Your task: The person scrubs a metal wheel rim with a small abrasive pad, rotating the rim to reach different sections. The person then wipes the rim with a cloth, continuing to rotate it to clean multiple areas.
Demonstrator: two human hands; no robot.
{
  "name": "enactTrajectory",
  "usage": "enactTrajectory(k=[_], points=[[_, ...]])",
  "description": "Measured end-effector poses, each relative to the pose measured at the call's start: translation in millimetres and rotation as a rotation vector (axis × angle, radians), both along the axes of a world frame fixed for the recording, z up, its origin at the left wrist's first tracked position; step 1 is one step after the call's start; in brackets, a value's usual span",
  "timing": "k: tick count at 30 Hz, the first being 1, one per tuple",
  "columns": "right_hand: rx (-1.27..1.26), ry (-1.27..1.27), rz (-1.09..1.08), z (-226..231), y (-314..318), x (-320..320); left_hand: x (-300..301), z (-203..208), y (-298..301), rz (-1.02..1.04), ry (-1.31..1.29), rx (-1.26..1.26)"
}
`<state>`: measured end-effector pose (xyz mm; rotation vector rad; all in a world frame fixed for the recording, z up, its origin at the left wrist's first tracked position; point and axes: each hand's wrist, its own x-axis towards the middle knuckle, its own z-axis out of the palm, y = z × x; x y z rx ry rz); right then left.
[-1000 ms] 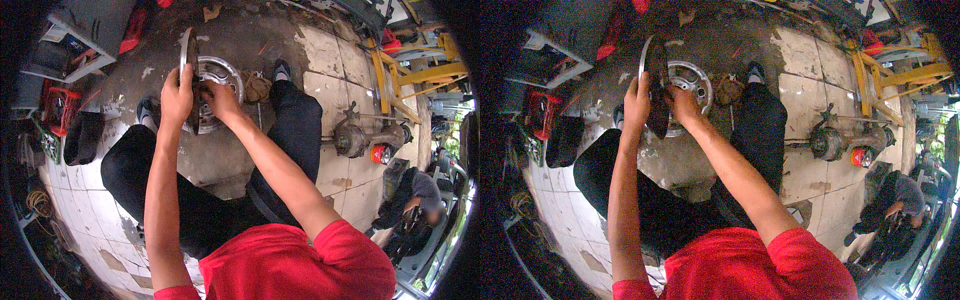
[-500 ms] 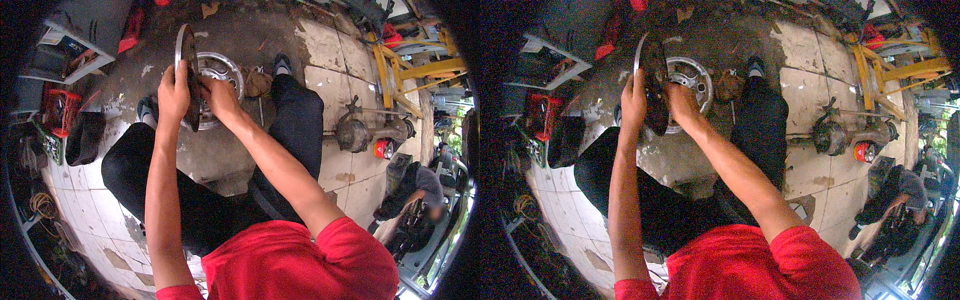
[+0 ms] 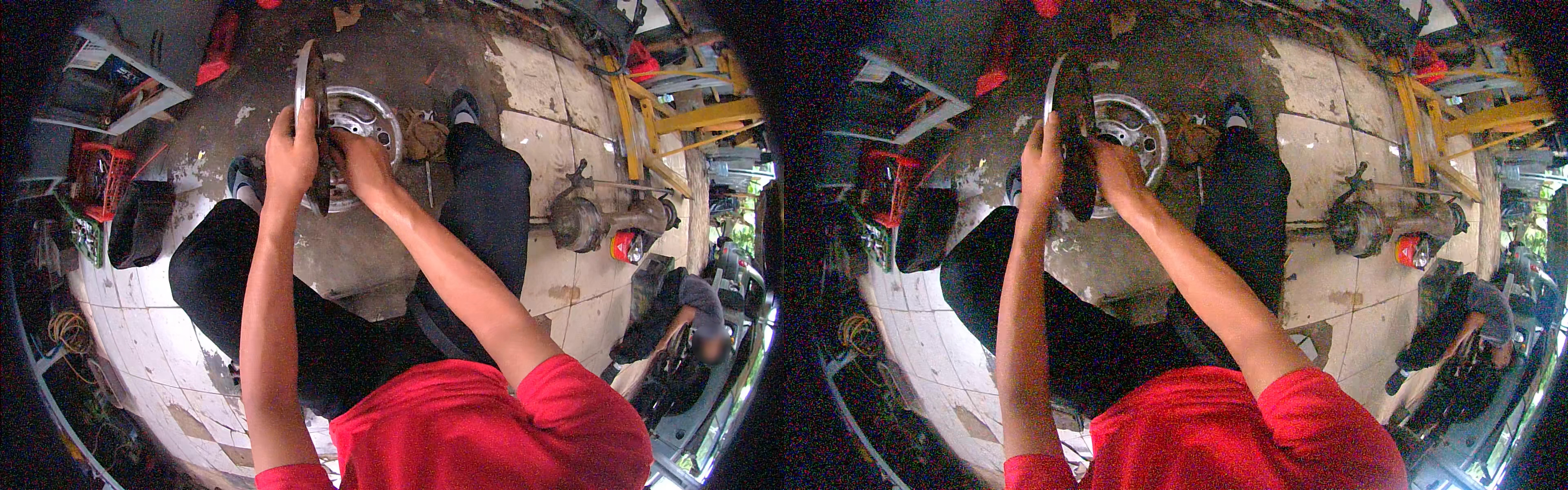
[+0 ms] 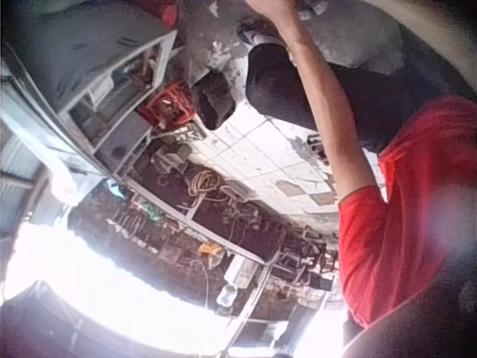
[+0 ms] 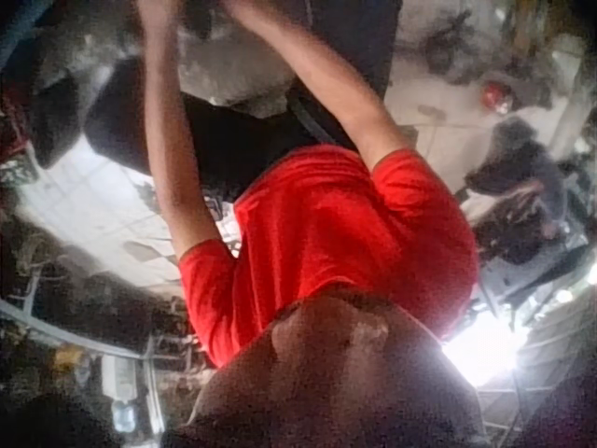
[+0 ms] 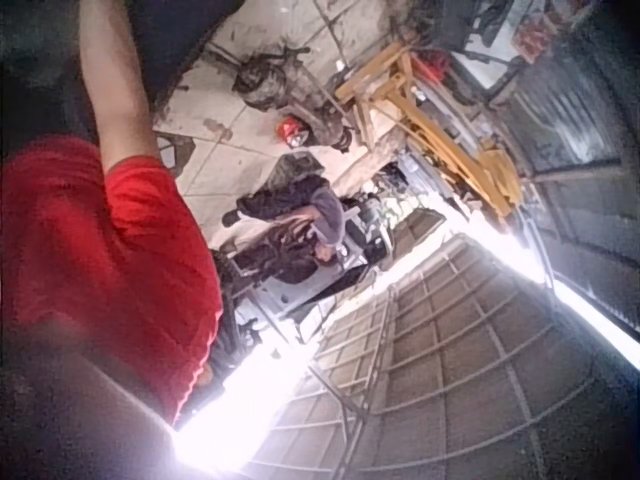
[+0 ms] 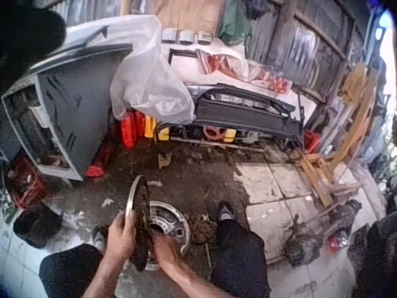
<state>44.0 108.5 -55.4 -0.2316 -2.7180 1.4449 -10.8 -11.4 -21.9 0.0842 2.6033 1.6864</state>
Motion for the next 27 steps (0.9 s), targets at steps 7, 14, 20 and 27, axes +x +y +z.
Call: enactTrajectory(k=[7, 14, 20, 27], points=[[-0.031, 0.011, -0.001, 26.7, -0.2, -1.9, 1.4, 5.4, 4.5, -0.031, -0.008, -0.019], [-0.083, 0.196, 0.033, 15.9, 5.8, -4.4, 0.4, 2.6, 5.0, -0.022, 0.012, -0.032], [-0.009, 0.338, 0.016, 12.0, 9.5, -5.2, -0.1, 1.5, 3.4, -0.010, -0.028, -0.032], [-0.025, 0.276, -0.009, 15.7, 8.7, -6.0, 2.2, 6.9, 5.6, -0.037, -0.018, -0.011]])
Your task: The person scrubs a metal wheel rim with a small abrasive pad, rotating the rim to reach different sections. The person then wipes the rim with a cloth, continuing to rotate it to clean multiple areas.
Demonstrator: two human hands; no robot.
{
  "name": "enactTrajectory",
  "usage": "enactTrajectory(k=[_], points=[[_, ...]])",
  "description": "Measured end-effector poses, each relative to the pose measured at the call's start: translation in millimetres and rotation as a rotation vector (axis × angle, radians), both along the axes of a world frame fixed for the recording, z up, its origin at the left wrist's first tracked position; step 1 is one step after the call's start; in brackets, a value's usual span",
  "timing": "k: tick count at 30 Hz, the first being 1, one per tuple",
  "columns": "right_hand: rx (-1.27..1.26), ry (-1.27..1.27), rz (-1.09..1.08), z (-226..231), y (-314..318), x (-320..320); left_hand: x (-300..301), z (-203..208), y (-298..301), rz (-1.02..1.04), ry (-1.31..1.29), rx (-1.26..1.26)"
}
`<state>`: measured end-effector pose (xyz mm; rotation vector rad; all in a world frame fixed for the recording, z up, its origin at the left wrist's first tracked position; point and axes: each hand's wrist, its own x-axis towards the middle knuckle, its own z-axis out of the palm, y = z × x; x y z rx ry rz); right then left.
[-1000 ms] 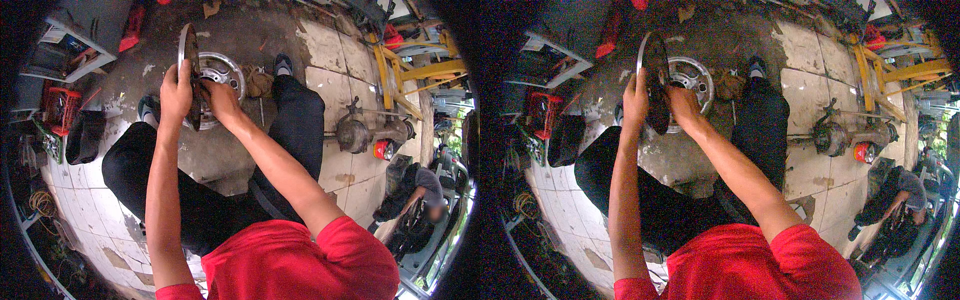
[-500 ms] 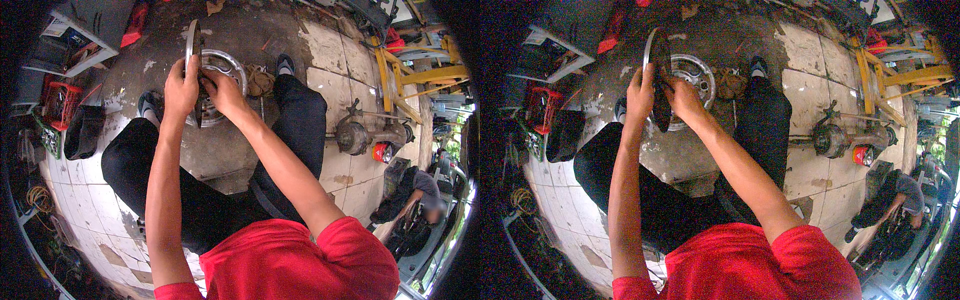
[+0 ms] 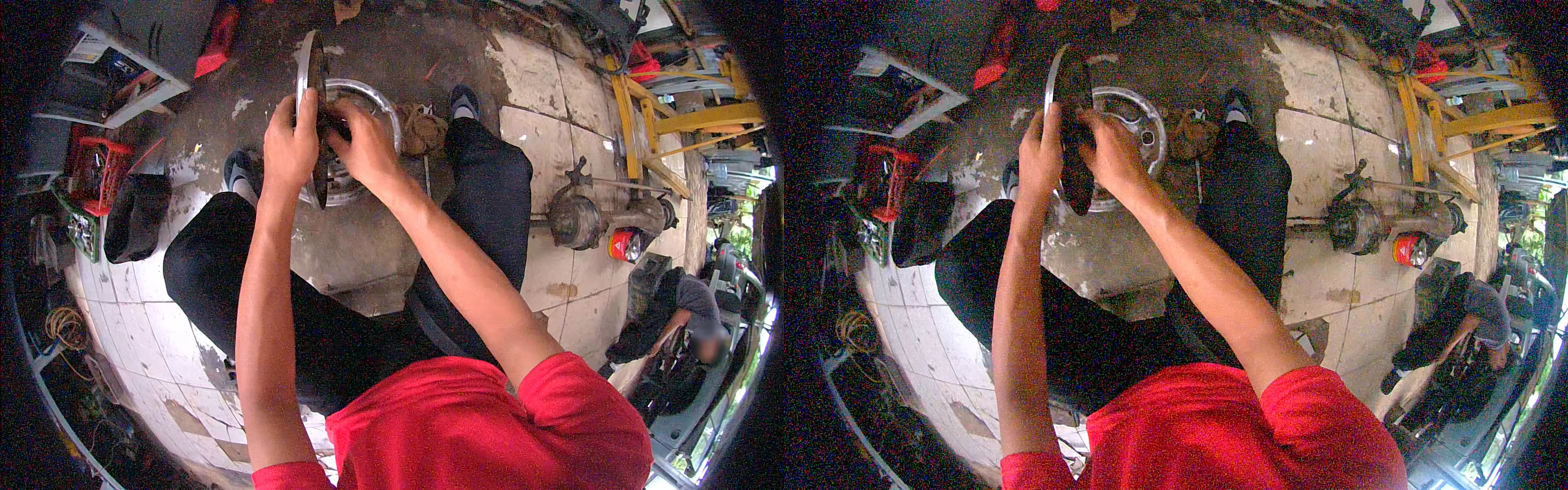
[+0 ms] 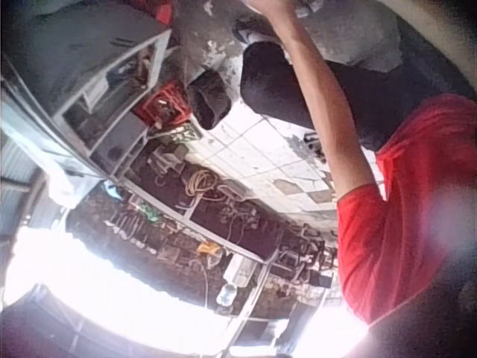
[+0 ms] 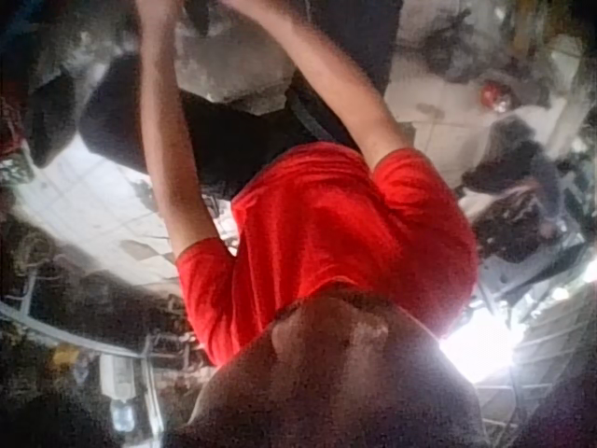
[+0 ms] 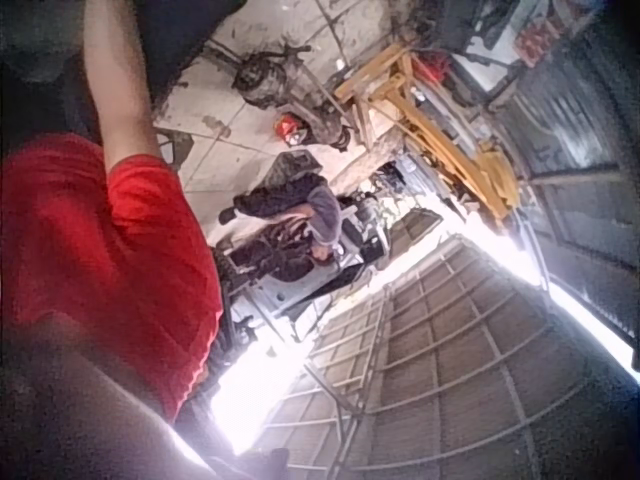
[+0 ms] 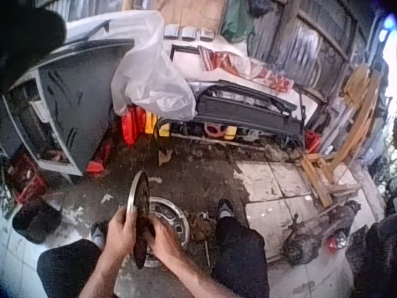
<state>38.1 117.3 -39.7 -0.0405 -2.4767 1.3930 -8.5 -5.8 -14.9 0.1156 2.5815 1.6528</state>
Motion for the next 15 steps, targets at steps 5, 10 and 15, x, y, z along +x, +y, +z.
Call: enactTrajectory(k=[5, 10, 15], points=[[0.010, -0.183, 0.036, -4.9, -2.9, 3.0, -0.1, -5.5, -0.2, 0.026, 0.048, -0.030], [-0.038, -0.018, 0.017, -2.6, -4.4, 0.7, 0.6, 1.5, -1.0, 0.011, 0.036, 0.008], [0.056, -0.012, 0.019, -10.9, -5.3, 0.0, -0.9, -1.1, -0.8, 0.027, 0.069, -0.013]])
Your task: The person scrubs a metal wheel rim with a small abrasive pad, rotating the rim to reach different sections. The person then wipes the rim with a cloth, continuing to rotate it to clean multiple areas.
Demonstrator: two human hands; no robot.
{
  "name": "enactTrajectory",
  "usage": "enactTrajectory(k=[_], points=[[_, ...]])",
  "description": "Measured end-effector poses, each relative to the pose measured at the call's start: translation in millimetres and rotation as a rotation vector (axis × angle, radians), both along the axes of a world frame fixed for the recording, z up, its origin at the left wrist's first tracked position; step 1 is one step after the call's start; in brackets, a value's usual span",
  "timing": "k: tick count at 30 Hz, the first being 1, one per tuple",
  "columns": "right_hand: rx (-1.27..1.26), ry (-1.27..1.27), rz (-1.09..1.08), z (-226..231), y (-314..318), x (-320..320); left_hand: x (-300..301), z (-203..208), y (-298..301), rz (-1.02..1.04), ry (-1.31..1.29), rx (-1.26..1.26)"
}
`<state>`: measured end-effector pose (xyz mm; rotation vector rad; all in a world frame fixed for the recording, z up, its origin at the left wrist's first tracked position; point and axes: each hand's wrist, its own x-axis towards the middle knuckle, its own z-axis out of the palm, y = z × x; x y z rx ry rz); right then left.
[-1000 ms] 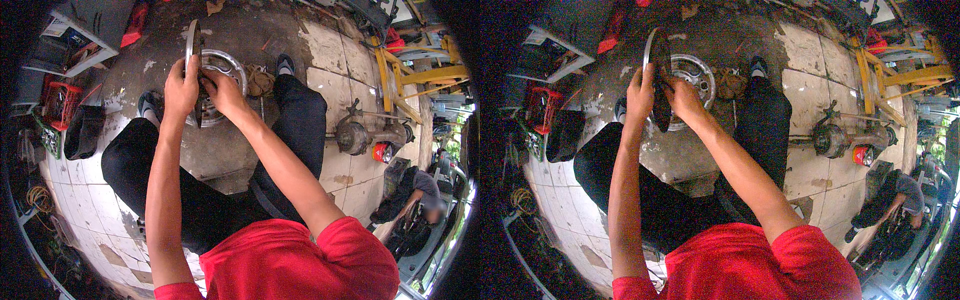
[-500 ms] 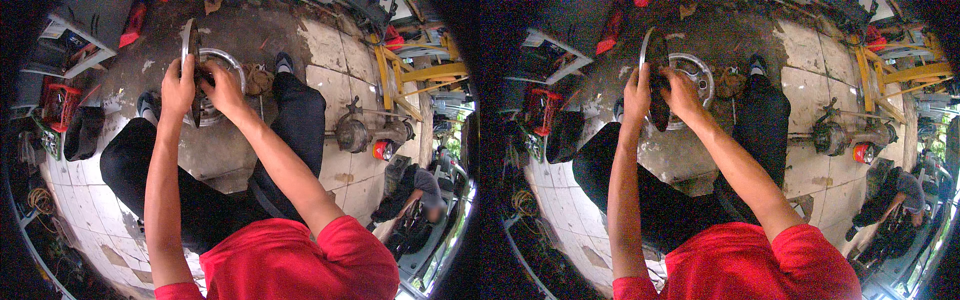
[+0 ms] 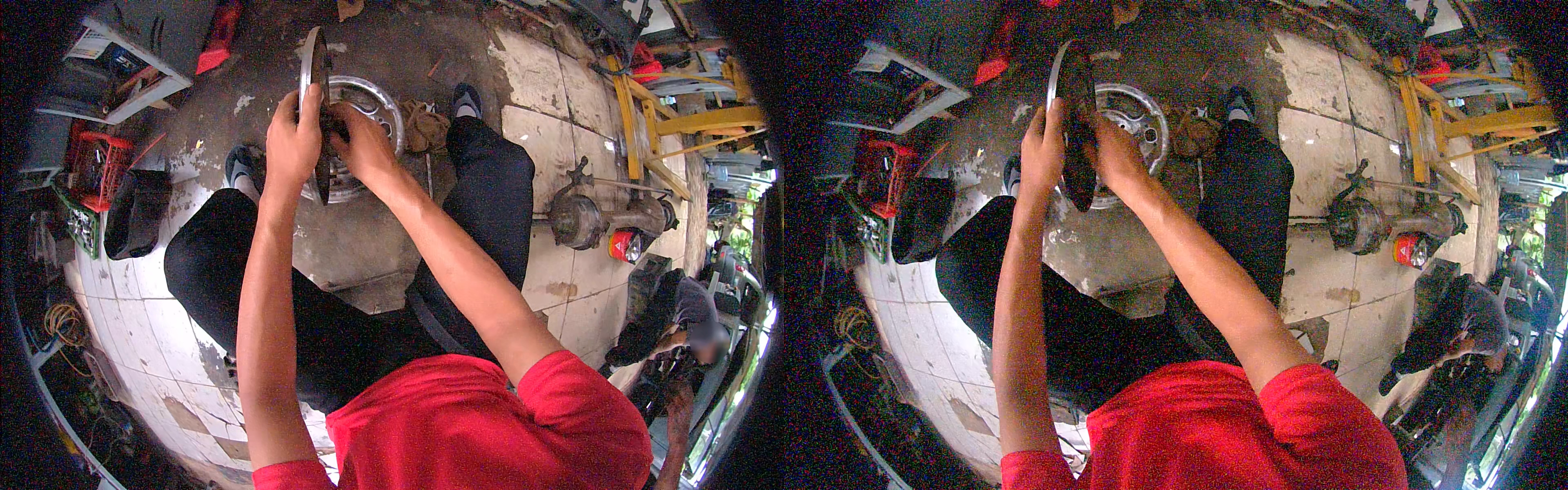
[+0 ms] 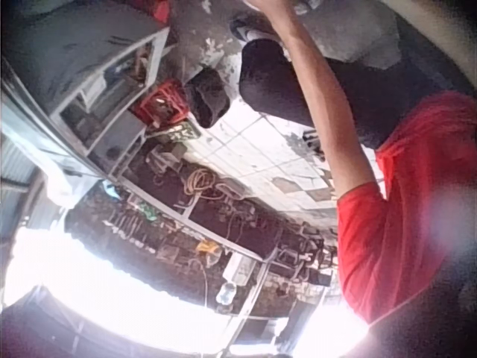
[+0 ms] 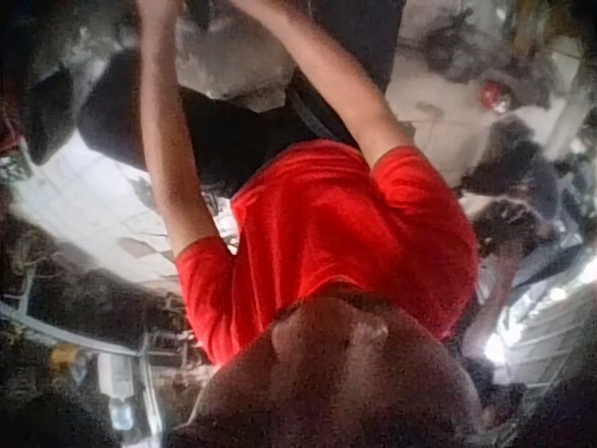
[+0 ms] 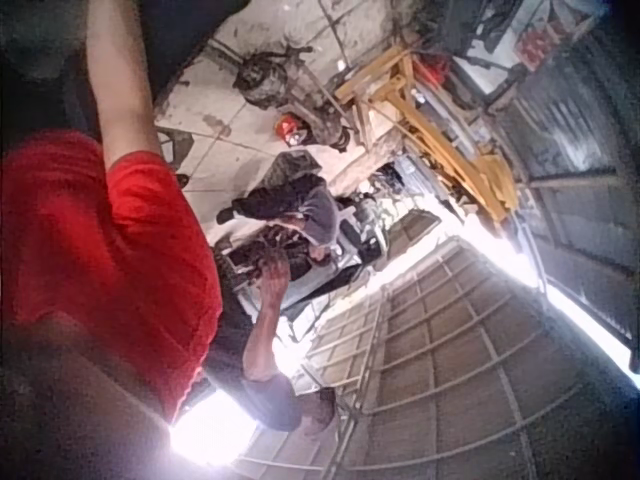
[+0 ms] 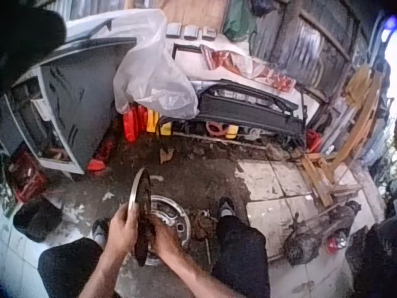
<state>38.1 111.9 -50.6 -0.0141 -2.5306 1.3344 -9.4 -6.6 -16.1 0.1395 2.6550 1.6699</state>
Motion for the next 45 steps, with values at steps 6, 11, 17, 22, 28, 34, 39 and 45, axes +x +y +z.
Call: enactTrajectory(k=[6, 11, 17, 22, 28, 34, 39, 45], points=[[-0.099, -0.067, 0.008, 12.6, -1.9, -0.5, -3.6, -9.3, -4.4, 0.021, -0.024, -0.044], [-0.042, 0.020, 0.008, 15.5, -0.8, -0.3, 0.3, 0.5, -0.2, 0.021, -0.030, -0.030], [-0.045, 0.029, -0.001, -4.3, 0.1, -4.1, 0.2, 0.0, 0.9, -0.004, -0.015, 0.008], [-0.029, 0.036, -0.016, 10.0, -3.6, 0.2, 1.3, 3.6, -2.3, -0.019, -0.063, 0.004], [-0.061, 0.027, 0.006, 4.9, -0.1, -5.2, -1.2, -1.3, -0.7, 0.023, -0.040, 0.017], [-0.023, 0.053, 0.002, 10.9, 1.0, -3.4, 0.6, 5.8, -1.4, -0.016, -0.034, 0.014], [-0.090, -0.034, 0.027, 11.0, 2.5, -2.4, 1.3, 3.5, 0.7, -0.037, -0.073, 0.008], [-0.114, 0.052, 0.000, 15.5, 3.6, -2.0, 2.9, 4.5, 4.2, -0.015, -0.005, 0.023]])
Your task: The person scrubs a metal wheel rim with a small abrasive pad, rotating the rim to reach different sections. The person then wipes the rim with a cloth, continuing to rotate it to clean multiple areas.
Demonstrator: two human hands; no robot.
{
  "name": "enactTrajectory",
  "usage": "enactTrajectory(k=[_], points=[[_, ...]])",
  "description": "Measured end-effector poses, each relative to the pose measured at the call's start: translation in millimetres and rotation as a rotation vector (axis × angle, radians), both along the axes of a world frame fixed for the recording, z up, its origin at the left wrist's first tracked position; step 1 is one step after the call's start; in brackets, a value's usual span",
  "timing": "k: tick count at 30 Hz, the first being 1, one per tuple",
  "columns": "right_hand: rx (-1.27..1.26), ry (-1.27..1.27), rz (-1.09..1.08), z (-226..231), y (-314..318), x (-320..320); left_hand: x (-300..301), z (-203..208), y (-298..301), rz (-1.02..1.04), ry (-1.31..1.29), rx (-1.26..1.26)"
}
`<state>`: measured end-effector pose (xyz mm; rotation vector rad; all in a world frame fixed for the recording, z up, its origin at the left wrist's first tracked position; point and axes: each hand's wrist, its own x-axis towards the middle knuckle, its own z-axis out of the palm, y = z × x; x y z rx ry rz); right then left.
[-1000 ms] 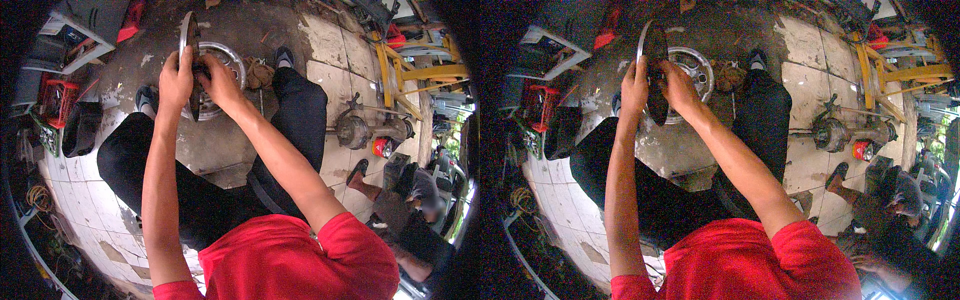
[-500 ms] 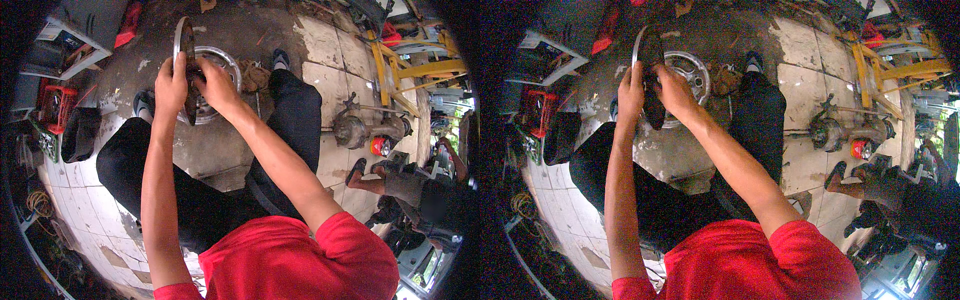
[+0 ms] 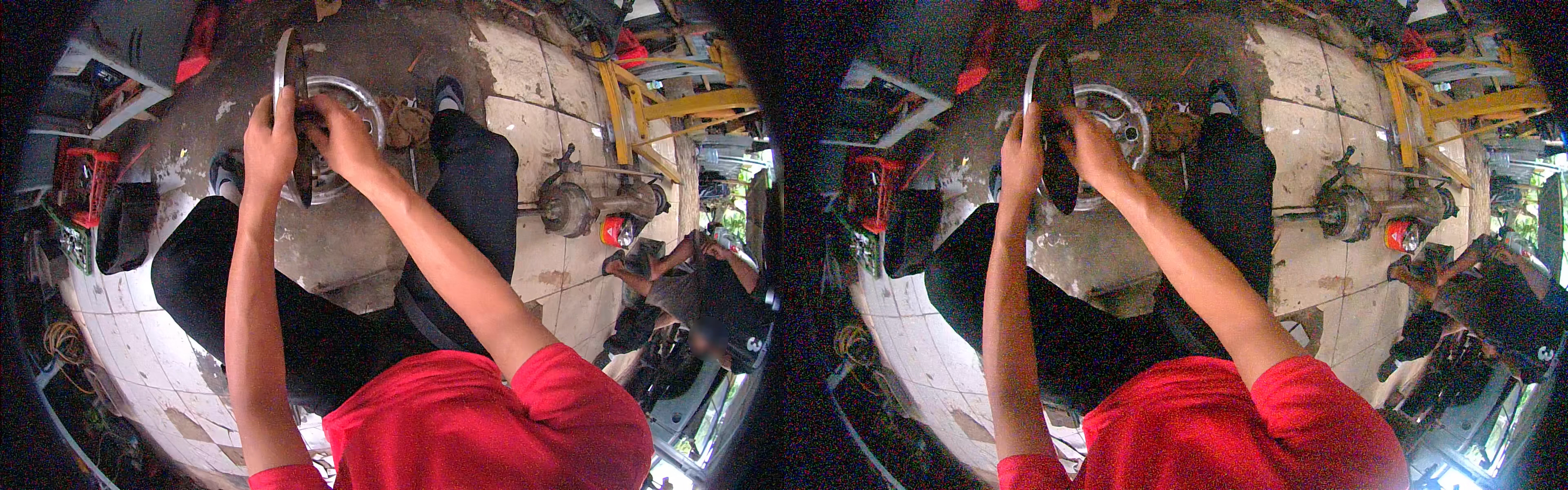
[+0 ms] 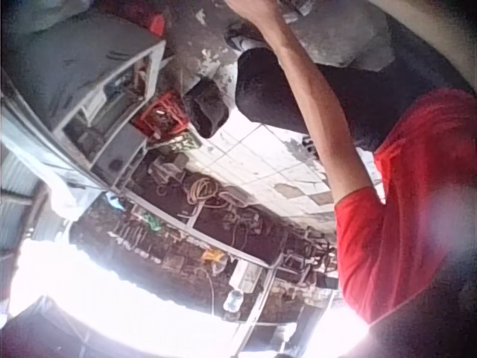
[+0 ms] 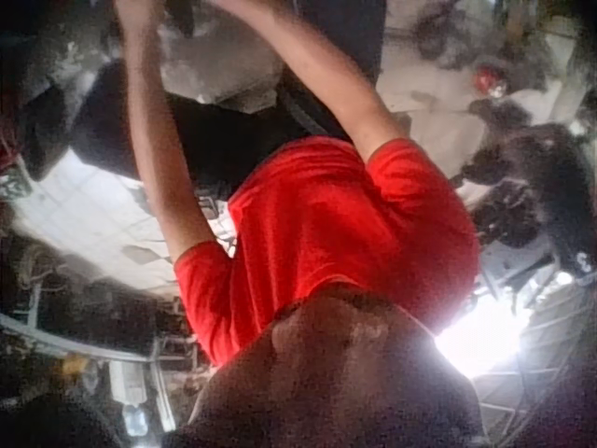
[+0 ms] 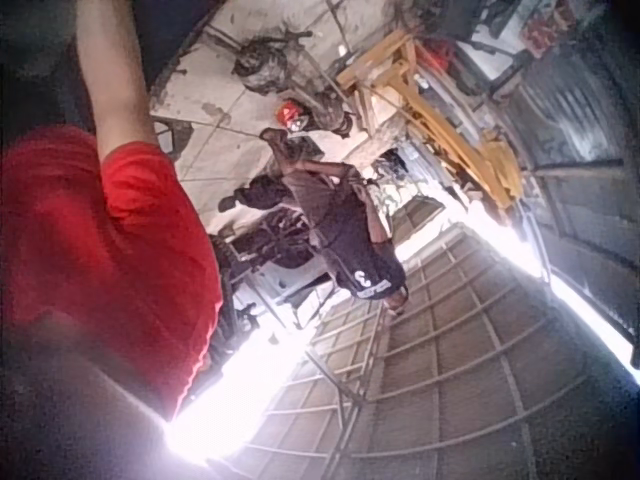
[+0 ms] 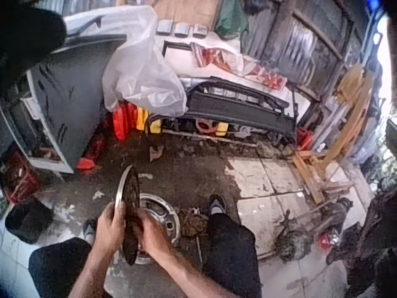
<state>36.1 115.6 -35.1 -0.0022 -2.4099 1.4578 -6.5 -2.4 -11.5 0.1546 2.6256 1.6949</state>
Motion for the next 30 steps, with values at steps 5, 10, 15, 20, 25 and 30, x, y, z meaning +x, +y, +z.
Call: enactTrajectory(k=[5, 10, 15, 20, 25, 30], points=[[0.037, 0.076, 0.032, 7.7, -1.2, -1.8, -1.0, -1.5, -6.4, -0.001, -0.012, 0.021], [0.006, 0.019, -0.004, -8.3, 0.4, -2.9, 2.0, 4.3, 0.3, 0.019, 0.015, -0.032], [0.015, 0.142, 0.043, 0.8, 1.6, -3.6, 2.8, 5.7, -2.5, 0.017, 0.026, -0.044], [0.000, 0.054, 0.006, -3.1, -1.0, -3.0, 2.4, 4.3, -2.2, 0.026, 0.009, -0.022], [-0.025, 0.040, 0.036, 4.0, 0.5, -3.5, -1.1, -2.6, -5.6, 0.006, 0.084, -0.027], [0.027, 0.038, -0.021, 6.1, -3.9, -1.6, 3.2, 5.7, -3.9, 0.016, 0.008, -0.021]])
